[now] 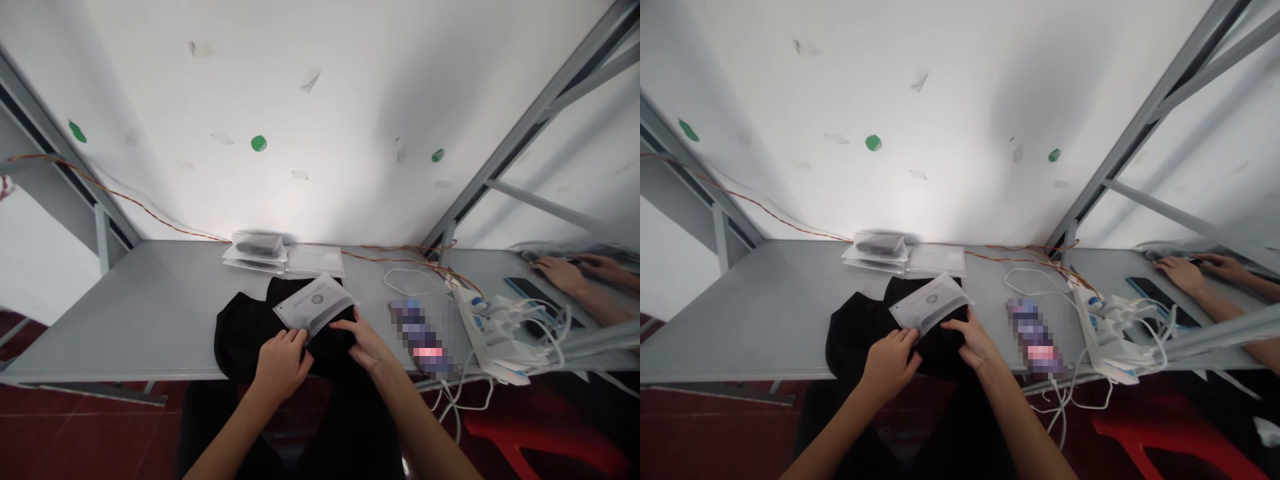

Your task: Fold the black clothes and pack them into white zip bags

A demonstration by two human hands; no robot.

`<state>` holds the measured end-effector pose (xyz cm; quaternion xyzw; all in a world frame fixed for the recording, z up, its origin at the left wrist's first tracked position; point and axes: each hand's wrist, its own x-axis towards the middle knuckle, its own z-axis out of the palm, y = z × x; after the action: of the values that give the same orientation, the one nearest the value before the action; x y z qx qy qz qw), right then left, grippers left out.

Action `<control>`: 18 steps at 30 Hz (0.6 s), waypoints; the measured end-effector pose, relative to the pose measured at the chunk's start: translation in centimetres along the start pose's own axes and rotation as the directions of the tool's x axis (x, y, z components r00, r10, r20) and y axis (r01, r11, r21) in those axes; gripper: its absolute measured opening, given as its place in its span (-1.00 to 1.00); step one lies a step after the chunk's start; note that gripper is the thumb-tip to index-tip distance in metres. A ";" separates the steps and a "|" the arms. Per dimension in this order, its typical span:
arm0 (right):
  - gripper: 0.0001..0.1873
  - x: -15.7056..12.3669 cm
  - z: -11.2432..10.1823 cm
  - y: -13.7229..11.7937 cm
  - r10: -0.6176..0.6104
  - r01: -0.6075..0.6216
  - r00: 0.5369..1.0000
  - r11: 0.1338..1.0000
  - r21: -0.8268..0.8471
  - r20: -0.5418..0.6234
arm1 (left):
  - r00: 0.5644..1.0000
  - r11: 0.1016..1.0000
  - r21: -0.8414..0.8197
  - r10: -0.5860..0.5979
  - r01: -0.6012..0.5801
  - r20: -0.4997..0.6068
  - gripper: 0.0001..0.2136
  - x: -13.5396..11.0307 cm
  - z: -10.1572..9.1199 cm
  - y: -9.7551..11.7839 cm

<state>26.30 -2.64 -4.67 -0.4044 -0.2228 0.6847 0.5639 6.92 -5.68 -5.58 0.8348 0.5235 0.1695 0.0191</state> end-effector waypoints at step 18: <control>-0.33 1.4 -1.0 0.1 -0.088 0.093 0.993 0.993 0.073 -0.072 | 0.996 0.982 -0.185 -0.047 0.033 -0.074 -0.85 1.6 -0.5 0.4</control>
<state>26.93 -1.45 -5.76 -0.3954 -0.1950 0.6520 0.6169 7.78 -4.53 -4.58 0.8114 0.5227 0.2492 0.0787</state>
